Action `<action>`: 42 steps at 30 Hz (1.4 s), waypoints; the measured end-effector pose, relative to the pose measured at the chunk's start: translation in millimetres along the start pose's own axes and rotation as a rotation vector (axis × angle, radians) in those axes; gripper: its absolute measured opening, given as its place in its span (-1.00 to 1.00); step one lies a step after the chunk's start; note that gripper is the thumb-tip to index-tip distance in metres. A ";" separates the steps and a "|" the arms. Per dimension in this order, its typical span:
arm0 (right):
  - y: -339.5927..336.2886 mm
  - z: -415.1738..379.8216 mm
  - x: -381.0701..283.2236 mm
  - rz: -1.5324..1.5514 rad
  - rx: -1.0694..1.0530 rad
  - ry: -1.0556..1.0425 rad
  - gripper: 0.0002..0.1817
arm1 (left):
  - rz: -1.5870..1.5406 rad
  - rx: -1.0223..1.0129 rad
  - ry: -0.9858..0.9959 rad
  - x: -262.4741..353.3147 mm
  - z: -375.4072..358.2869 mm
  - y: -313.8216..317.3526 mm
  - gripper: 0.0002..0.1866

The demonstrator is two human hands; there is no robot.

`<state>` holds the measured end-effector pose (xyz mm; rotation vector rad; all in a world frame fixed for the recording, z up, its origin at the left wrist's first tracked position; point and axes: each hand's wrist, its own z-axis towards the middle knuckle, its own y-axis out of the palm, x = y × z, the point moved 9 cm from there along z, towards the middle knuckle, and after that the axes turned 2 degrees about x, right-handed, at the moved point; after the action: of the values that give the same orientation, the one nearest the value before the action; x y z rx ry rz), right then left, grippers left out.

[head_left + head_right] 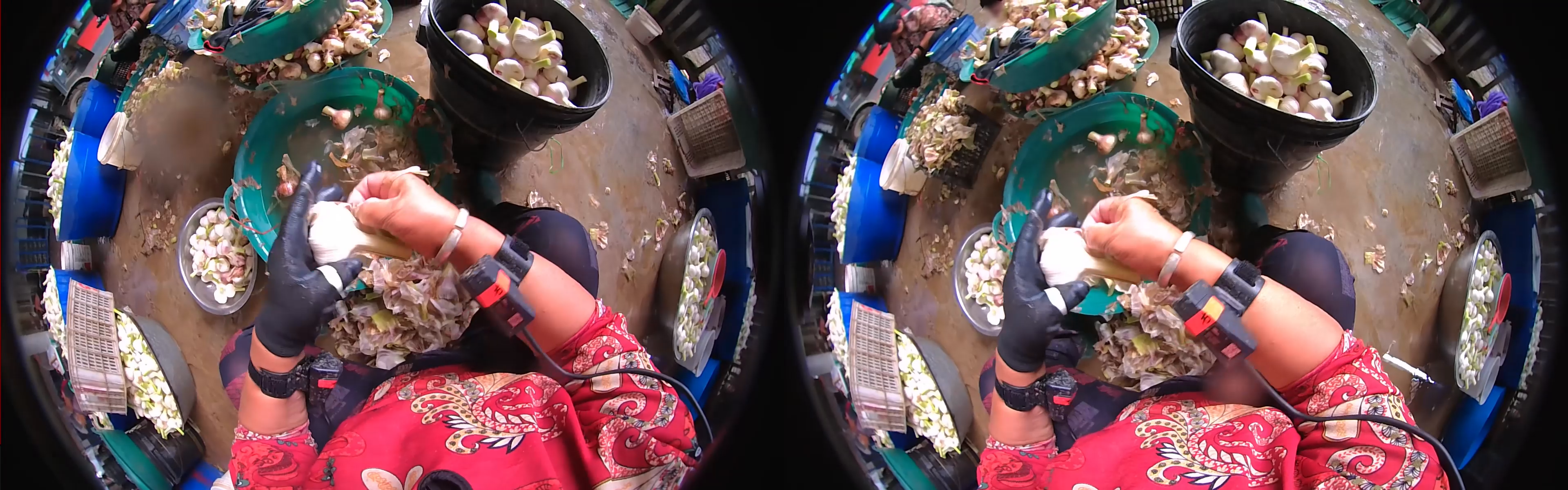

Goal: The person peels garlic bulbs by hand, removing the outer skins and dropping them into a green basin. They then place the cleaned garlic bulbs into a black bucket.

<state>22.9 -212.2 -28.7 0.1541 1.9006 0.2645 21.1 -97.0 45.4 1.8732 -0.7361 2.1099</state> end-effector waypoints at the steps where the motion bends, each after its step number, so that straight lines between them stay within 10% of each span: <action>1: 3.7 0.5 -5.7 0.186 -0.099 -0.040 -0.83 | -0.071 0.028 -0.007 -0.6 0.5 -3.9 -0.02; 8: 9.5 1.6 -28.3 -0.154 -0.124 -0.288 -0.74 | -0.145 0.003 -0.065 -26.7 5.4 -0.1 0.00; 11: 12.5 -18.0 -61.3 -0.386 -0.006 -0.703 -0.74 | -0.230 0.034 -0.211 -31.3 6.9 0.2 -0.19; 17: -12.4 8.0 -3.7 0.305 0.175 -0.177 -0.83 | -0.175 0.038 -0.049 -14.8 8.9 4.0 -0.36; 19: -12.1 13.1 10.2 0.530 0.245 -0.031 -0.91 | -0.595 0.033 -0.114 -19.2 11.6 10.8 -0.35; 23: -21.8 13.9 22.1 0.511 0.315 0.103 -0.87 | -0.694 0.065 -0.117 -32.7 16.9 6.5 -0.39; 25: 1.6 8.3 20.7 0.415 -0.070 0.211 -0.81 | -0.605 0.108 -0.090 -28.7 19.1 3.5 -0.44; 30: -22.2 8.7 6.7 0.513 0.124 0.035 -0.81 | -0.533 0.051 -0.160 -39.8 23.2 7.4 -0.47; 34: -46.3 6.5 -4.1 0.453 0.297 -0.122 -0.85 | 0.639 0.134 0.421 37.8 20.3 11.5 -0.33; 36: -41.1 14.3 1.8 0.464 0.292 -0.164 -0.84 | 0.743 0.011 0.353 34.4 25.9 33.7 -0.35; 41: -40.8 -1.3 -16.6 0.653 0.115 -0.100 -0.87 | 0.664 0.074 0.454 34.0 34.6 22.6 -0.71; 42: -41.2 -9.6 -31.9 0.717 0.117 -0.095 -0.89 | -0.021 0.211 0.111 -11.7 38.3 -2.7 -0.80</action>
<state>25.6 -260.5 -7.2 0.9157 1.7044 0.6119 57.2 -112.2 36.9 1.8354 -0.4837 2.3355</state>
